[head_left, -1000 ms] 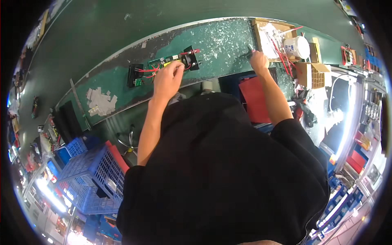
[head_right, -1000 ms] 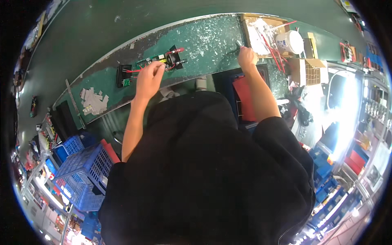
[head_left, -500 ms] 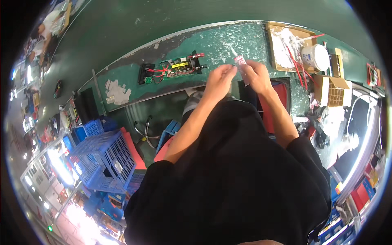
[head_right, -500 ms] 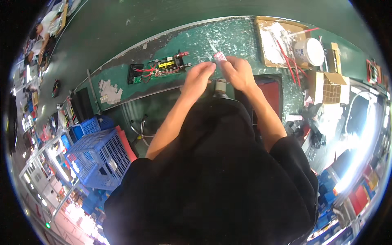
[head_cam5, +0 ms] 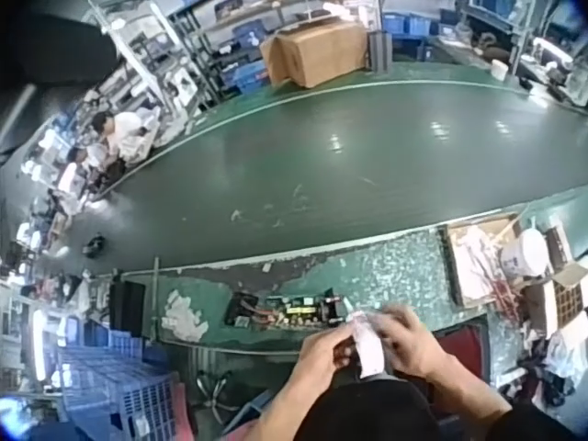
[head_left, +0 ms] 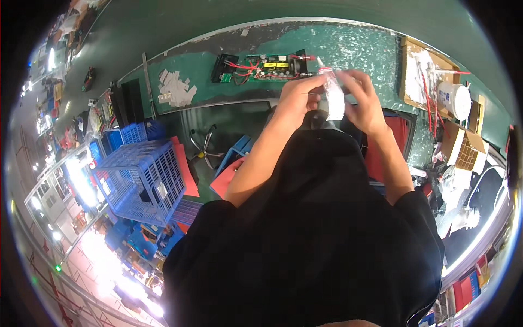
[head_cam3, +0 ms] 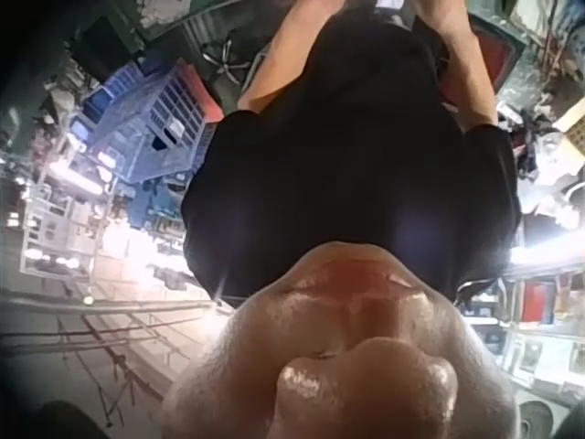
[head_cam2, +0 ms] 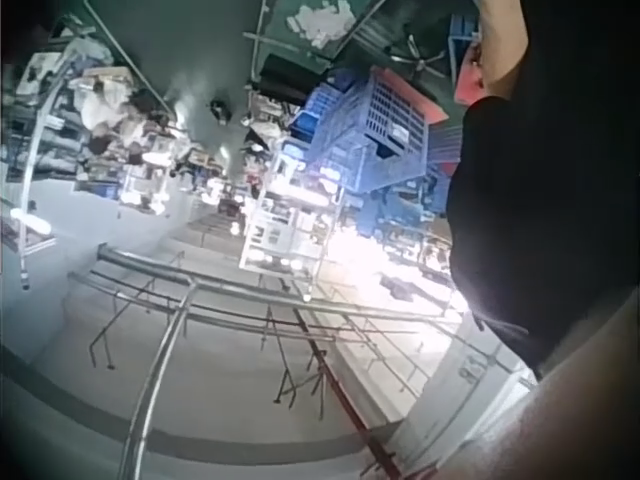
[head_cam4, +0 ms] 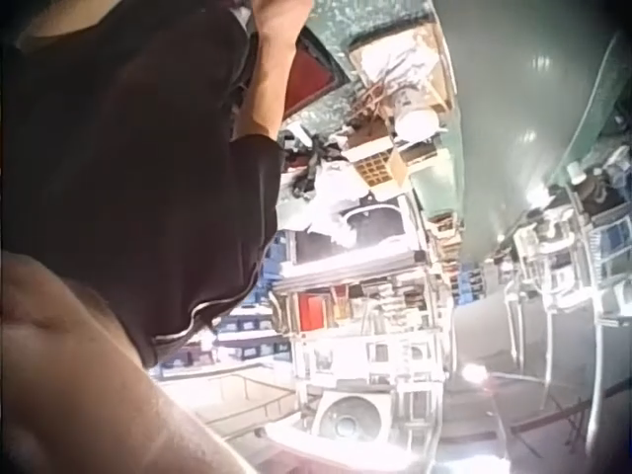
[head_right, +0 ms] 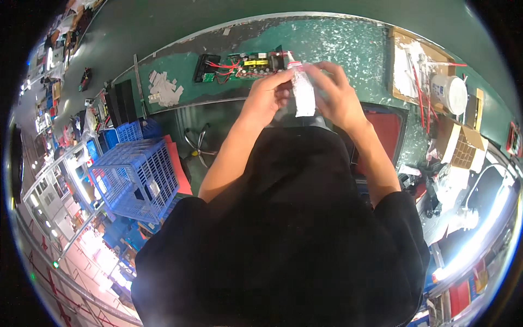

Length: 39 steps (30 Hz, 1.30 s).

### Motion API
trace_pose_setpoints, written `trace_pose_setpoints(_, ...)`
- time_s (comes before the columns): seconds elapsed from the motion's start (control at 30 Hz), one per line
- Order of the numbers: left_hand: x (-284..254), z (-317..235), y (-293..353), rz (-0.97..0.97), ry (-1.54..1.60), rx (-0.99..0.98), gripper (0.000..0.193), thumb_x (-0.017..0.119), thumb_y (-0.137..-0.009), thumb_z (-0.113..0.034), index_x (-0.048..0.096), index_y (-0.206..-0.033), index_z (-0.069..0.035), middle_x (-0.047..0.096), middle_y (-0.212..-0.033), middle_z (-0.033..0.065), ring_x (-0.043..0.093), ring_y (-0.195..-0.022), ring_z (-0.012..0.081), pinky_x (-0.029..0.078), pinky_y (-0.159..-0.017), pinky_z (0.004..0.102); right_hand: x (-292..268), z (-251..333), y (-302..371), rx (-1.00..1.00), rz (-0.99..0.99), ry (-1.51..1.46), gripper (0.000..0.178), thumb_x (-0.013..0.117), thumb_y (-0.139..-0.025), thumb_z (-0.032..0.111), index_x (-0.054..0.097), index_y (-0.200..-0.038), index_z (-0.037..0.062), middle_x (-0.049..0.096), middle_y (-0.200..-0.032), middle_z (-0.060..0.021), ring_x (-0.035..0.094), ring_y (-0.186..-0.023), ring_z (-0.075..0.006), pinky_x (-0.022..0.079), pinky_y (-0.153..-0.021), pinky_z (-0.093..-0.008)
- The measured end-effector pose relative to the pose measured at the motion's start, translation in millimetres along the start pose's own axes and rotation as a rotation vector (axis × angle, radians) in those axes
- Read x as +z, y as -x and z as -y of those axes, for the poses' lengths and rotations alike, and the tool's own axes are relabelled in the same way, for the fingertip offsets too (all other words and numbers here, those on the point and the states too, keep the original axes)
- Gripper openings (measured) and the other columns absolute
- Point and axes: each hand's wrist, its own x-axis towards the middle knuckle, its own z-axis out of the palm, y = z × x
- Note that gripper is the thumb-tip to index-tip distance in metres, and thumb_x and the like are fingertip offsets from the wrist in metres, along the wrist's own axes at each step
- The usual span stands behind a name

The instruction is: Assembling and inspecting electronic components on an assembly line.

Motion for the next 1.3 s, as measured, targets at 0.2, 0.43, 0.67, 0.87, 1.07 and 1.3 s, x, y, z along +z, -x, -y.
trace_pose_setpoints(0.2,-34.8,-4.6,0.6,-0.029,-0.209,0.083,0.031,0.061,-0.092,-0.030,0.068,-0.090,0.000,0.063,-0.077,-0.0001,0.052,-0.062,0.0052,0.037,-0.051,0.0206,39.2,13.8,-18.4,-0.071,-0.104,0.118,0.030,0.066,-0.078,-0.003,0.069,-0.107,0.0049,0.065,-0.100,-0.0136,0.066,-0.085,-0.0263,0.054,-0.075,-0.0311)
trace_pose_setpoints(0.43,-130.2,23.2,-46.1,-0.205,-1.574,0.765,0.043,0.067,-0.081,-0.012,0.052,-0.120,-0.003,0.049,-0.108,0.0162,0.061,-0.083,0.0308,0.054,-0.068,0.0368,100.3,3.7,-58.1,0.802,-0.351,-0.759,0.031,0.058,-0.095,0.015,0.052,-0.117,-0.0054,0.065,-0.097,-0.0134,0.066,-0.086,-0.0201,0.054,-0.075,-0.0321)
trace_pose_setpoints(0.67,-167.2,64.8,-60.5,-0.305,-1.555,0.944,0.042,0.063,-0.079,-0.007,0.056,-0.120,-0.001,0.051,-0.110,0.0140,0.058,-0.091,0.0279,0.053,-0.072,0.0332,134.4,3.1,-83.8,0.521,0.075,-0.047,0.020,0.069,-0.083,0.004,0.066,-0.102,-0.0023,0.068,-0.103,-0.0084,0.065,-0.088,-0.0157,0.050,-0.080,-0.0268)
trace_pose_setpoints(0.87,-171.4,96.1,-69.6,-0.292,-1.461,0.936,0.051,0.057,-0.081,-0.012,0.049,-0.130,-0.005,0.049,-0.119,0.0140,0.052,-0.105,0.0273,0.048,-0.080,0.0349,156.6,-15.2,-87.1,0.126,0.267,0.193,0.023,0.068,-0.083,0.001,0.063,-0.106,-0.0015,0.067,-0.097,-0.0151,0.067,-0.084,-0.0237,0.051,-0.075,-0.0297)
trace_pose_setpoints(1.07,-170.4,103.5,-69.6,-0.321,-1.414,0.925,0.054,0.064,-0.075,-0.010,0.053,-0.129,-0.009,0.052,-0.118,0.0104,0.053,-0.103,0.0250,0.047,-0.080,0.0353,169.4,-13.5,-85.2,0.126,0.276,0.264,0.022,0.067,-0.085,0.003,0.063,-0.107,-0.0016,0.067,-0.095,-0.0152,0.067,-0.083,-0.0230,0.052,-0.074,-0.0297)
trace_pose_setpoints(1.3,-177.1,107.9,-73.0,-0.337,-1.445,0.986,0.056,0.061,-0.077,-0.014,0.052,-0.132,-0.010,0.053,-0.121,0.0077,0.052,-0.105,0.0216,0.045,-0.077,0.0319,176.7,-18.5,-79.5,0.161,0.222,0.280,0.021,0.068,-0.087,0.008,0.063,-0.106,-0.0011,0.069,-0.088,-0.0136,0.067,-0.077,-0.0197,0.052,-0.071,-0.0282)
